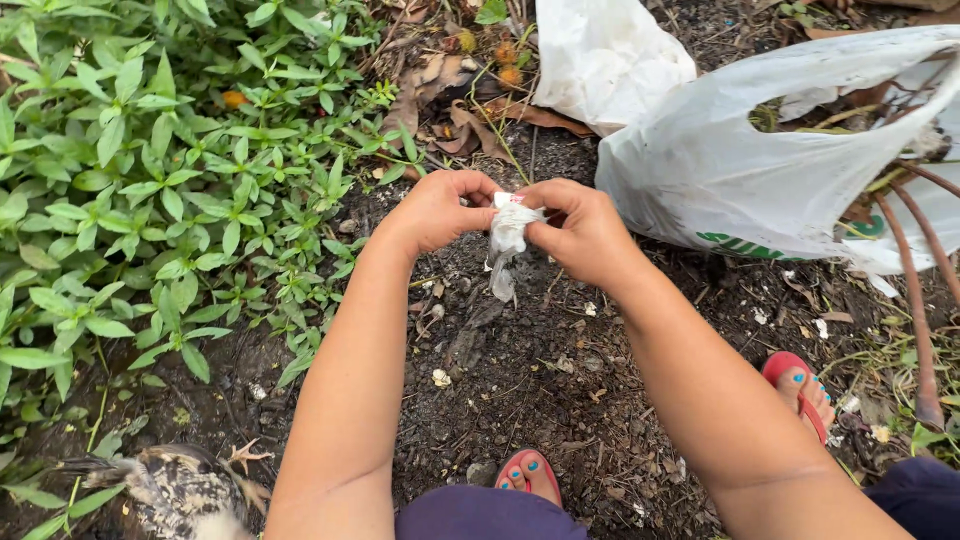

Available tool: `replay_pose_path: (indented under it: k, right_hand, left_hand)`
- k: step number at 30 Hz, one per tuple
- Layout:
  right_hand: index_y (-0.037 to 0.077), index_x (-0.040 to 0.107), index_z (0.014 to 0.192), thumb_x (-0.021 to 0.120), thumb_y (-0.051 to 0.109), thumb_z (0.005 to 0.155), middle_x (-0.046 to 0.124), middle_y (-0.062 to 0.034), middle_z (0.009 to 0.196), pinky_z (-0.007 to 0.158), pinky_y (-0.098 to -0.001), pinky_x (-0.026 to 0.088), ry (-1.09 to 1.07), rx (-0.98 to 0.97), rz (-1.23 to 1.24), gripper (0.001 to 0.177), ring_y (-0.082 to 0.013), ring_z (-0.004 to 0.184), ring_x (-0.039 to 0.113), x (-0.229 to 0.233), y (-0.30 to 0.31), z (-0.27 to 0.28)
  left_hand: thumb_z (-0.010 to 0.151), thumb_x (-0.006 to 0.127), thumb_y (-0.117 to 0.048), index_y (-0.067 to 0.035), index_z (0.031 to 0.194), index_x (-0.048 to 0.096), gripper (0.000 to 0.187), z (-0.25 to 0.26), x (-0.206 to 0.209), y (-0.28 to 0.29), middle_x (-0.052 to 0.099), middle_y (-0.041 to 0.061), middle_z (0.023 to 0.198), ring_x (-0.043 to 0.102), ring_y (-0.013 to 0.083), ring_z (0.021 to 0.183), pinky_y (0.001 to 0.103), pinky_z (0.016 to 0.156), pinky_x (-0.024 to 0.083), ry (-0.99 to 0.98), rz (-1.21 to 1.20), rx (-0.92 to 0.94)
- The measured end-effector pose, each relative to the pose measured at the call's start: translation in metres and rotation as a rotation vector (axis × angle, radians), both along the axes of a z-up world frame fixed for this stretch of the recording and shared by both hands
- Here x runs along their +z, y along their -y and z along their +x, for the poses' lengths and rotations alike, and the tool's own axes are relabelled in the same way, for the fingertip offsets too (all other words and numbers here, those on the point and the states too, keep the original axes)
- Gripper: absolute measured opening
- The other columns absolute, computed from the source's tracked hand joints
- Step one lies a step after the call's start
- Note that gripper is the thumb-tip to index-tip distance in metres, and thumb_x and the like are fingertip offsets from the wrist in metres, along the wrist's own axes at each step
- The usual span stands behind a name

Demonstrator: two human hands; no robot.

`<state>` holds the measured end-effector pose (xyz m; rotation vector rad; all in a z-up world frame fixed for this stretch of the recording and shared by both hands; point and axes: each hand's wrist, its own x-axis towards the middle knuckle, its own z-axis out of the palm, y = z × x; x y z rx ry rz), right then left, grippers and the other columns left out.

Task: The person collects weeds, dry leaves, twigs, and litter from the ground by hand and puts them into plastic bags.

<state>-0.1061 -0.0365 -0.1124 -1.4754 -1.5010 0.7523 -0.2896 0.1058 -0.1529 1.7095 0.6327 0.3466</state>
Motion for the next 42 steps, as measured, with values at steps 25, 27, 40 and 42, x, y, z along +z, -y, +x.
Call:
replay_pose_path:
  k: [25, 27, 40, 42]
  right_hand:
    - [0.002, 0.071, 0.108, 0.066, -0.002, 0.109, 0.07, -0.0012, 0.098, 0.066, -0.0222, 0.049, -0.032, -0.984, 0.637, 0.006, -0.0067, 0.077, 0.064, 0.181, 0.162, 0.136]
    - [0.002, 0.072, 0.112, 0.057, -0.002, 0.11, 0.07, -0.0026, 0.1, 0.072, -0.0222, 0.052, -0.116, -1.024, 0.643, 0.015, -0.0082, 0.082, 0.066, 0.178, 0.164, 0.159]
    - [0.001, 0.07, 0.115, 0.083, 0.01, 0.08, 0.063, -0.0109, 0.108, 0.076, -0.0303, 0.054, 0.47, -0.867, 0.167, 0.038, -0.0126, 0.086, 0.065, 0.12, 0.104, 0.178]
    - [0.007, 0.072, 0.12, 0.073, 0.014, 0.091, 0.073, -0.0068, 0.092, 0.069, -0.0309, 0.054, 0.219, -0.898, -0.141, 0.03, -0.0133, 0.079, 0.066, 0.126, 0.102, 0.164]
  left_hand:
    - [0.095, 0.052, -0.001, -0.01, 0.15, 0.052, 0.056, 0.24, 0.125, 0.125, 0.06, 0.019, 0.15, 0.055, 0.0362, 0.145, 0.04, 0.123, 0.043, 0.537, 0.616, 0.028]
    - [0.085, 0.064, -0.014, -0.006, 0.142, 0.053, 0.059, 0.245, 0.136, 0.132, 0.07, 0.018, 0.124, 0.066, 0.0356, 0.117, 0.041, 0.101, 0.051, 0.303, 0.453, -0.049]
    - [0.087, 0.065, -0.022, -0.014, 0.139, 0.062, 0.053, 0.224, 0.155, 0.144, 0.075, 0.018, 0.097, 0.075, 0.0335, 0.088, 0.042, 0.081, 0.058, 0.288, 0.495, 0.108]
    - [0.088, 0.065, -0.023, -0.016, 0.146, 0.057, 0.059, 0.22, 0.151, 0.144, 0.075, 0.019, 0.099, 0.072, 0.0365, 0.092, 0.045, 0.082, 0.056, 0.257, 0.529, 0.086]
